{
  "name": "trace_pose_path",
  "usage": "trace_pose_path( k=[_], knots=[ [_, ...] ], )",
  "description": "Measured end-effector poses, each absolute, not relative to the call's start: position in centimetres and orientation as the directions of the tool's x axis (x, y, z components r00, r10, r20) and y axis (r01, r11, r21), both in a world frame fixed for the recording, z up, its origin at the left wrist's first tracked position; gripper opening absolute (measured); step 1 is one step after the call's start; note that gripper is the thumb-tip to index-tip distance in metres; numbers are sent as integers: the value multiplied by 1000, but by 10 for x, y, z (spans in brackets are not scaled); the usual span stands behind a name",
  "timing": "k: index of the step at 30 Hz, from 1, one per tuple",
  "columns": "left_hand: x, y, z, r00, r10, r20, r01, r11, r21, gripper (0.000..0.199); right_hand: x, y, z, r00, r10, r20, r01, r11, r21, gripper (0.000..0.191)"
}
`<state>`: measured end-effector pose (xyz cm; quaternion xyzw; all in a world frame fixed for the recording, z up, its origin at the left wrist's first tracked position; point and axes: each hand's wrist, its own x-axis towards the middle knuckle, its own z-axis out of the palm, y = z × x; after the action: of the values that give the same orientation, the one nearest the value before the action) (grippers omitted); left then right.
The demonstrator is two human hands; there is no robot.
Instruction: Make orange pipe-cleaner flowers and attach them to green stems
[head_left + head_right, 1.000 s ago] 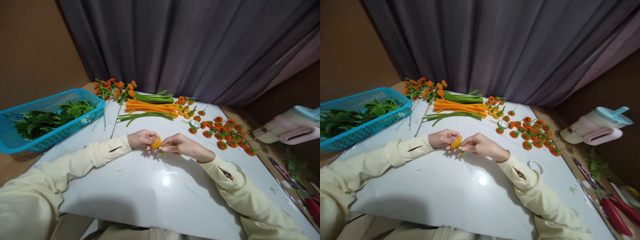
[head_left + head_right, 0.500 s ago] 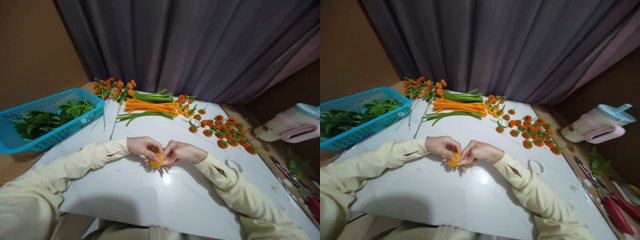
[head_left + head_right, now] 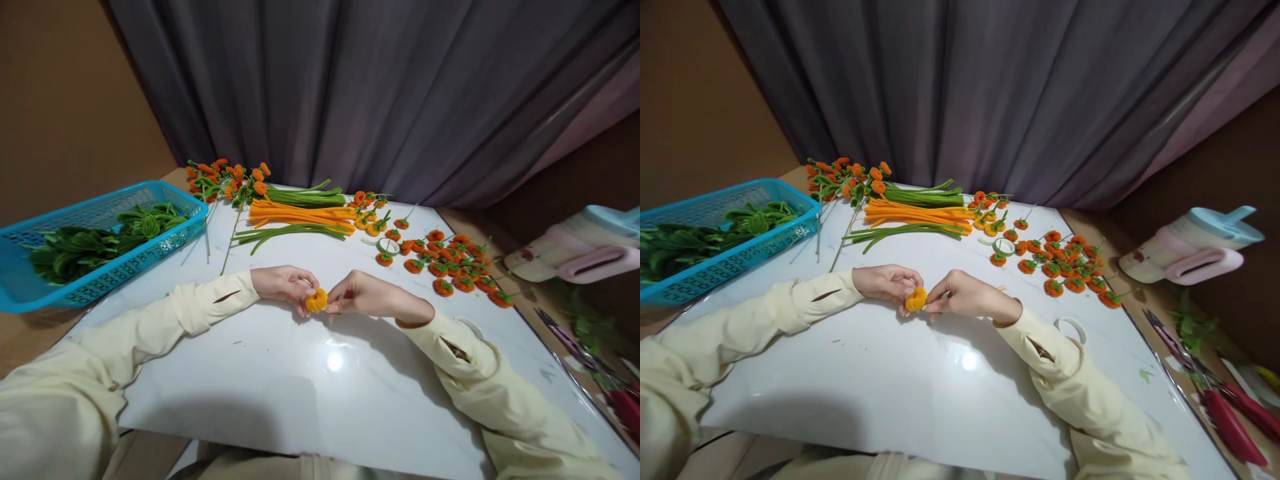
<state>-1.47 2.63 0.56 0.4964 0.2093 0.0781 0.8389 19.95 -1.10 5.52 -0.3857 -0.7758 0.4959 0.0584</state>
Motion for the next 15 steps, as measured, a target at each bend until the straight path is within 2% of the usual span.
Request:
trace_pose_path(
  k=[3,6,11,15],
  knots=[
    [-15,25,6,891,367,-268,48,511,858,39,200,-15,61,-682,688,-250,587,310,-748,32],
    [-15,25,6,880,405,-250,5,518,855,39,200,-17,67,-687,688,-234,581,327,-745,32],
    [-14,24,5,875,424,-235,-7,496,868,39,203,-11,64,-737,610,-291,508,216,-834,32],
    [-11,22,6,870,437,-227,0,462,887,37,202,-8,57,-750,551,-367,501,110,-858,35]
  ],
)
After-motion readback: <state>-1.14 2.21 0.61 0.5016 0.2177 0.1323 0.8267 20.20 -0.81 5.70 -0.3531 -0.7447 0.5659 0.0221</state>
